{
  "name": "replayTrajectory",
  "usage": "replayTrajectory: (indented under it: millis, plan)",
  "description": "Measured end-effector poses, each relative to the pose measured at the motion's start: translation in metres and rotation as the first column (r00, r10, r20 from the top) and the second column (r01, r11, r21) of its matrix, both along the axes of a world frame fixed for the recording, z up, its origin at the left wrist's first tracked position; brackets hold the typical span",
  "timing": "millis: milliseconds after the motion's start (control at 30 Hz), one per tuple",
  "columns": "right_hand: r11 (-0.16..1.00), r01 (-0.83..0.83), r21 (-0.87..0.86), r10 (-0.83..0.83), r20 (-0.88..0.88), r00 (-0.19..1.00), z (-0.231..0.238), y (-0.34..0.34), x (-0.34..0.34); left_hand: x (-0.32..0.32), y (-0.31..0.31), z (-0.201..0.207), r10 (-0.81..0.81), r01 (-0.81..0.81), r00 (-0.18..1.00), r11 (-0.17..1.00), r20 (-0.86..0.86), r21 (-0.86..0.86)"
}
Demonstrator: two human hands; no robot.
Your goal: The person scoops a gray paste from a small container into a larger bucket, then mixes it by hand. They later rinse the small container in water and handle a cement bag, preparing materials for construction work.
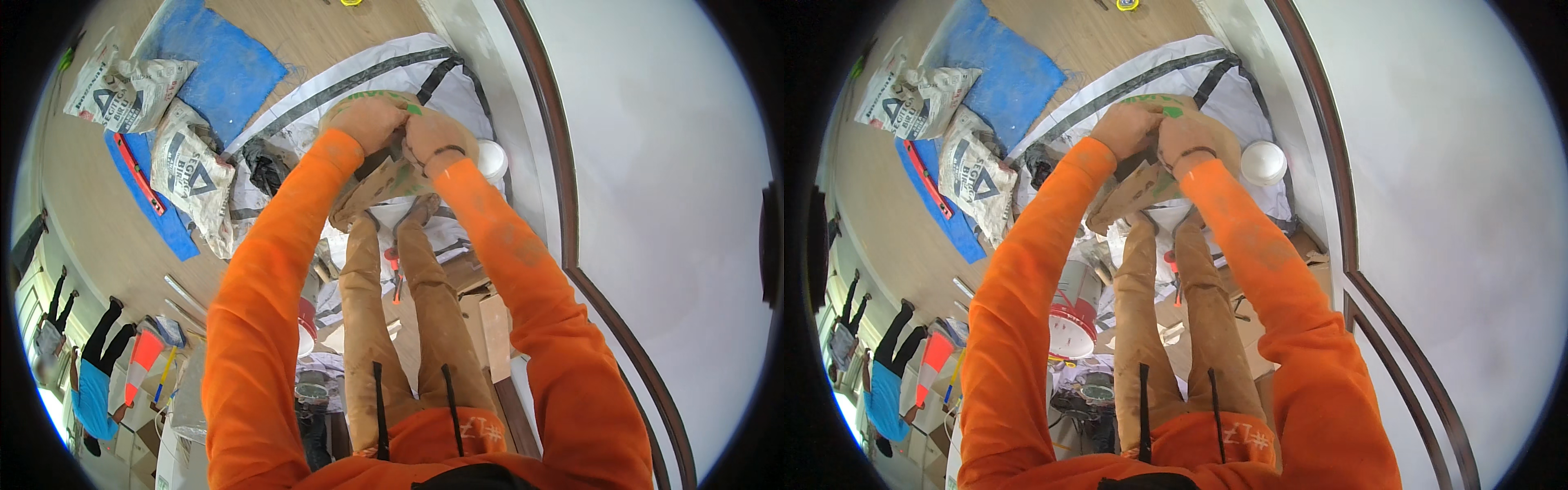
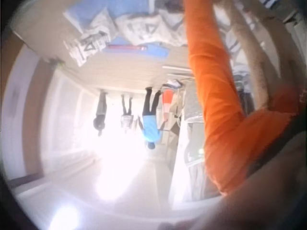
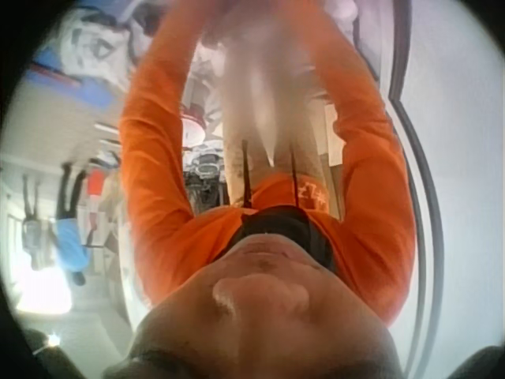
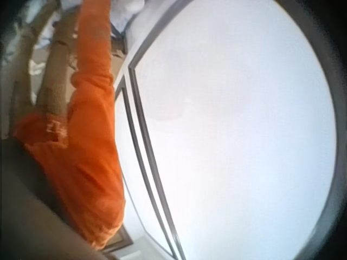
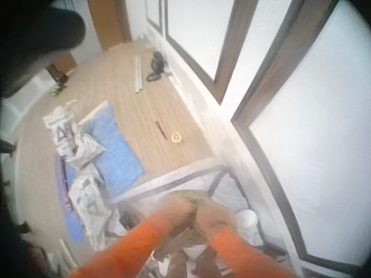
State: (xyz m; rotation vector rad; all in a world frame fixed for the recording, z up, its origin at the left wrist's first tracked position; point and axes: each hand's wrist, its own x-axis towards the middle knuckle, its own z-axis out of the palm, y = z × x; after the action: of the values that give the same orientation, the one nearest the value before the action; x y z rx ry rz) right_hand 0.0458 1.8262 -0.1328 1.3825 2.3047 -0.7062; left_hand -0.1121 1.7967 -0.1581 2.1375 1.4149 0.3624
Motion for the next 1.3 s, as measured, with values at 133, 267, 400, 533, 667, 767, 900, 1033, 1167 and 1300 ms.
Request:
replayTrajectory:
  millis: [133, 267, 400, 533, 667, 767, 900, 1033, 1167, 1300]
  plan:
    - [0.999, 0.028, -0.033, -0.032, -0.134, 0.99, -0.005, -0.005, 0.021, 0.005, -0.002, 0.014, -0.011, 0.009, 0.998, 0.999, 0.061, 0.039]
    - [0.993, 0.055, -0.101, -0.074, -0.189, 0.979, 0.009, -0.005, 0.029, 0.003, -0.006, -0.001, 0.067, -0.068, 0.997, 0.997, 0.037, 0.023]
    - [0.863, 0.339, -0.375, -0.463, -0.319, 0.827, -0.005, -0.02, 0.083, 0.007, -0.001, -0.003, 0.116, -0.114, 0.993, 0.992, 0.025, -0.059]
    - [0.878, 0.423, -0.225, -0.466, -0.2, 0.862, 0.013, -0.037, 0.085, 0.011, 0.0, 0.02, 0.049, -0.05, 0.999, 0.998, -0.02, -0.034]
    - [0.927, 0.375, -0.014, -0.373, -0.123, 0.919, 0.037, -0.022, 0.051, 0.037, -0.01, 0.017, 0.042, -0.027, 0.996, 0.985, -0.08, 0.17]
    - [0.953, 0.28, -0.114, -0.278, 0.028, 0.96, 0.027, 0.014, 0.035, 0.049, 0.002, 0.01, -0.072, 0.108, 0.966, 0.984, -0.247, 0.138]
    - [0.959, 0.072, -0.274, -0.014, 0.207, 0.978, 0.003, 0.045, 0.033, 0.059, 0.019, 0.012, -0.112, 0.068, 0.943, 0.987, -0.313, -0.147]
    - [0.911, 0.186, -0.369, -0.17, 0.076, 0.982, 0.006, 0.04, 0.052, 0.05, 0.029, 0.022, -0.094, 0.078, 0.969, 0.994, -0.228, -0.076]
    - [0.893, 0.439, -0.1, -0.45, -0.151, 0.88, 0.021, -0.013, 0.097, 0.04, 0.039, 0.012, 0.025, -0.043, 0.981, 0.995, -0.192, -0.093]
    - [0.83, 0.554, 0.061, -0.534, -0.199, 0.822, 0.039, -0.041, 0.108, 0.05, 0.04, 0.017, -0.054, 0.034, 0.977, 0.994, -0.204, -0.104]
